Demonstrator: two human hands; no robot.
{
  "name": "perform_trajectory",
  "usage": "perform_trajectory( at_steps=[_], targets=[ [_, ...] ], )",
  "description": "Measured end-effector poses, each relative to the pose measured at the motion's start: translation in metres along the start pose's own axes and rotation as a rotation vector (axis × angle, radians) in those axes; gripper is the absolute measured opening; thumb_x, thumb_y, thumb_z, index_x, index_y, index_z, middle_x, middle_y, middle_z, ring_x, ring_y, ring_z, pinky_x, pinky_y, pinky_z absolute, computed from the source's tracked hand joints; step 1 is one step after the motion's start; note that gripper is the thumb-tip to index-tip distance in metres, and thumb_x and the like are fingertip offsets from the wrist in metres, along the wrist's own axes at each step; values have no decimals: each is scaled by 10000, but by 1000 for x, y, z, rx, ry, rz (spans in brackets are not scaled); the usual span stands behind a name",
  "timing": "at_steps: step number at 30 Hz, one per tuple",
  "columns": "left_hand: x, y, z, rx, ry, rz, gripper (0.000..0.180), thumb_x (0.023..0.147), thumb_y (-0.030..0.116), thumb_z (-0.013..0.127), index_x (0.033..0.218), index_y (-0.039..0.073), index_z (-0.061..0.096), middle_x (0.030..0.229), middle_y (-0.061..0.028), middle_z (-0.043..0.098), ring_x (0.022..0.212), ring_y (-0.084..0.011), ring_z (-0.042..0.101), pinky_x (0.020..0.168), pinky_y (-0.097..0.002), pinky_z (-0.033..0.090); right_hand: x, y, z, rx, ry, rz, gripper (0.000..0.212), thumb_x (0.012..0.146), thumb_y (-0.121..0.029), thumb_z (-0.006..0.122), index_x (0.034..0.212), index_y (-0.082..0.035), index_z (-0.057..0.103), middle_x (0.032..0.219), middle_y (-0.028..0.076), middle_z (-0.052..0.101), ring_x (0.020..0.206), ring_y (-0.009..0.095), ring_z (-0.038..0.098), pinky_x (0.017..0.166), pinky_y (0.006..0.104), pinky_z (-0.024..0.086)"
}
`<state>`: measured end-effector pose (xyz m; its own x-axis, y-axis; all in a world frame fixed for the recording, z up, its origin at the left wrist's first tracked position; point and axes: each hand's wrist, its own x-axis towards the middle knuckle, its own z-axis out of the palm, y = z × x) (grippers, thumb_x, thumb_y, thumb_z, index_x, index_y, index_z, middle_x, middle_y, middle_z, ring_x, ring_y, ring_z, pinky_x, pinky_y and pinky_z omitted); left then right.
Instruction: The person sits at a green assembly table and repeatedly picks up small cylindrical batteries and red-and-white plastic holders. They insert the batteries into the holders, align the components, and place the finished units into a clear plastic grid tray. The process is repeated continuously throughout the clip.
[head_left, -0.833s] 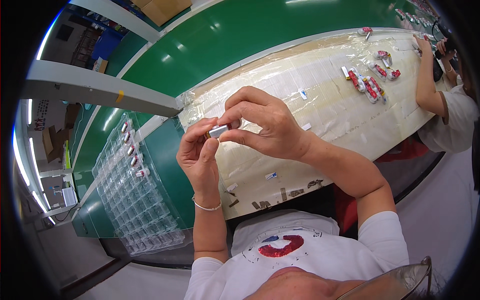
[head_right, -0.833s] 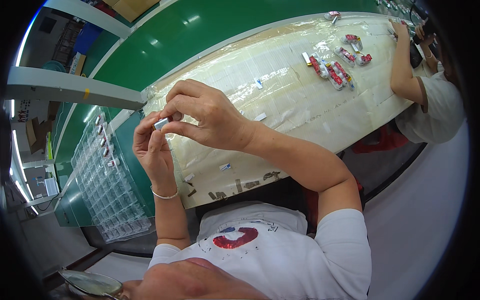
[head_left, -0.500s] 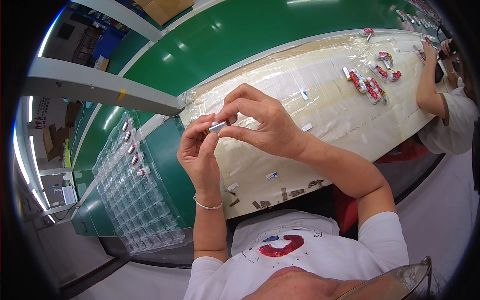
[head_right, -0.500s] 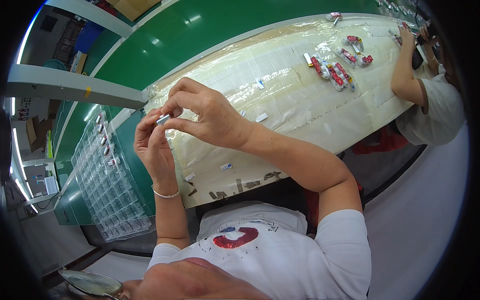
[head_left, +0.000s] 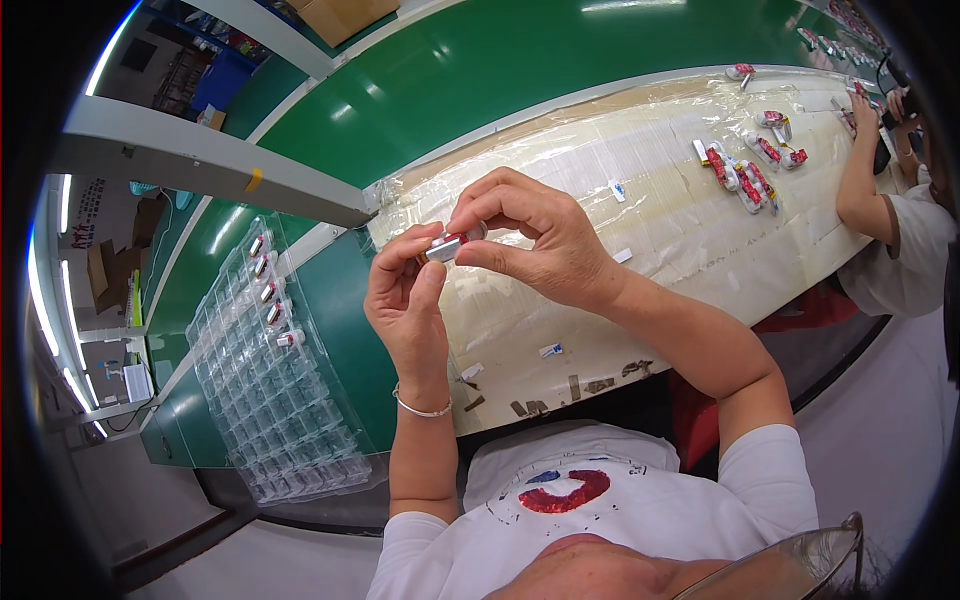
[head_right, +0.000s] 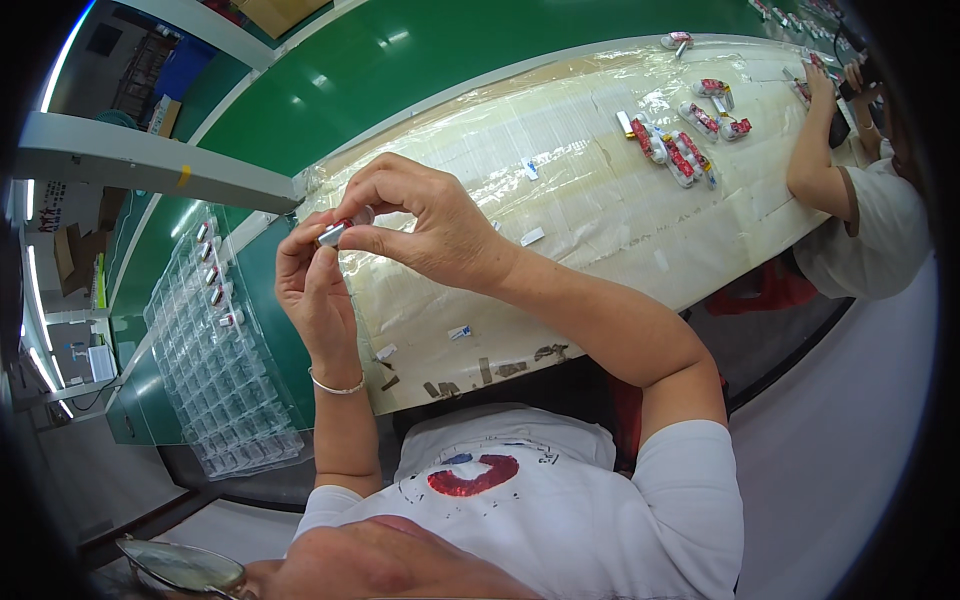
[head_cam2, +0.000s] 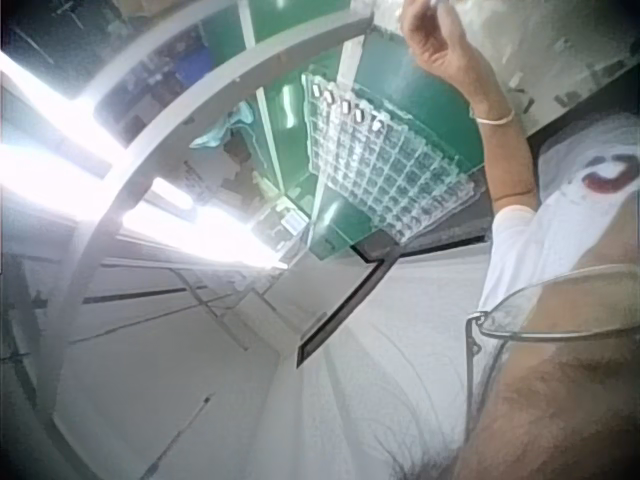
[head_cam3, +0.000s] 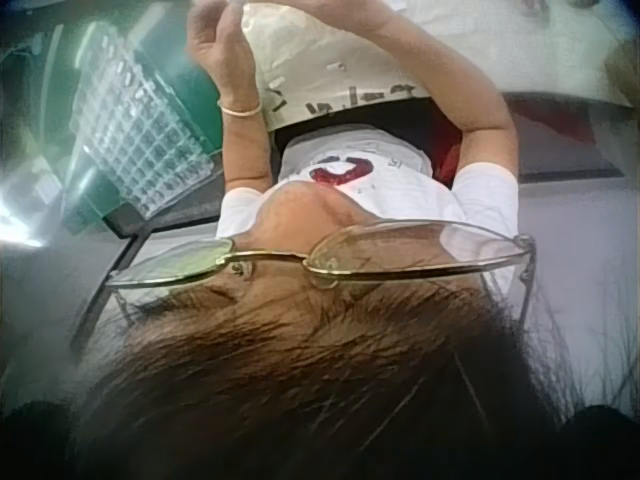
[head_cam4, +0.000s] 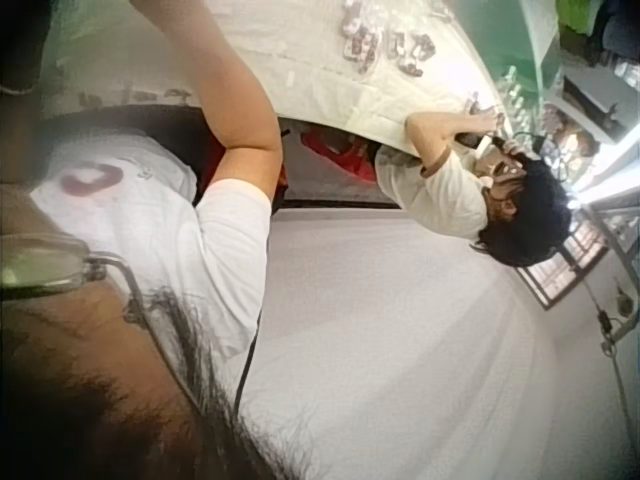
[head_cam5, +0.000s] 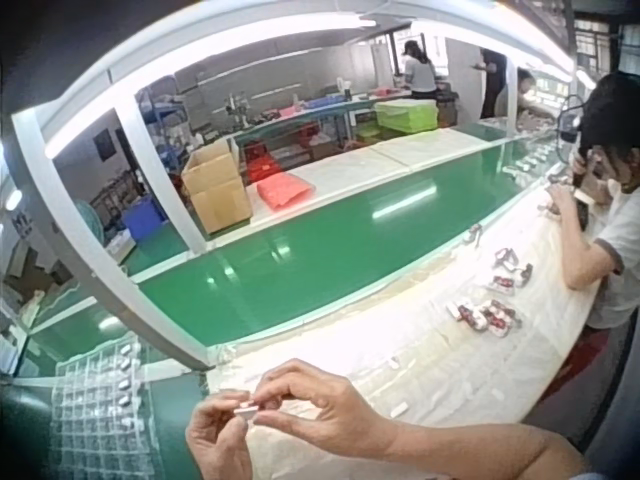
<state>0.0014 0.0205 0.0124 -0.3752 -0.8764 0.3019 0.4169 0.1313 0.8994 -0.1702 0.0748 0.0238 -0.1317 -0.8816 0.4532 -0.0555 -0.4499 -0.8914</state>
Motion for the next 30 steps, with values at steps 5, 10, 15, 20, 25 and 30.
perform_trajectory(
  at_steps=[5, 10, 15, 20, 25, 30],
  targets=[
    [0, -3, -1, 48, -54, 33, 255, 905, 38, 660, 1148, -27, 619, 1202, -165, 612, 1123, -217, 610, 992, -319, 503, -1, -4, 2, -107, 40, -162, 210, 821, -67, 768, 1008, -23, 683, 1037, 89, 630, 920, 162, 643, 784, 264, 547],
    [1, -5, -5, 88, -101, 75, 195, 906, 32, 666, 1091, -26, 643, 1188, -158, 610, 1103, -211, 617, 944, -300, 533, -2, -4, 5, -145, 55, -219, 187, 822, -79, 769, 975, -19, 680, 1015, 94, 635, 888, 164, 640, 749, 271, 537],
    [0, -2, -2, 60, -73, 33, 192, 864, 18, 714, 1051, 6, 671, 1169, -138, 618, 1111, -221, 607, 957, -328, 502, -2, -6, 7, -147, 65, -190, 183, 830, -89, 764, 973, -16, 677, 1016, 91, 630, 883, 165, 640, 752, 268, 538],
    [0, -3, -1, 79, -45, 33, 182, 892, 28, 691, 1069, 1, 660, 1154, -124, 620, 1090, -206, 614, 940, -316, 521, -3, 2, 9, -96, 75, -114, 215, 825, -88, 769, 1003, -15, 675, 1046, 91, 622, 911, 165, 640, 776, 265, 545],
    [1, -2, 1, 21, 5, -17, 174, 919, 63, 672, 1078, -5, 651, 1151, -118, 619, 1049, -182, 628, 885, -299, 566, 2, 1, 5, -122, 26, -152, 244, 820, -52, 763, 1042, -17, 671, 1068, 89, 617, 924, 158, 644, 775, 257, 557],
    [-1, -3, 5, 24, 33, -40, 182, 926, 75, 666, 1087, -6, 645, 1160, -121, 619, 1043, -179, 630, 863, -297, 578, 0, 7, 5, -138, 57, -137, 243, 820, -9, 747, 1051, -16, 670, 1070, 88, 617, 922, 157, 645, 779, 253, 558]
  ],
)
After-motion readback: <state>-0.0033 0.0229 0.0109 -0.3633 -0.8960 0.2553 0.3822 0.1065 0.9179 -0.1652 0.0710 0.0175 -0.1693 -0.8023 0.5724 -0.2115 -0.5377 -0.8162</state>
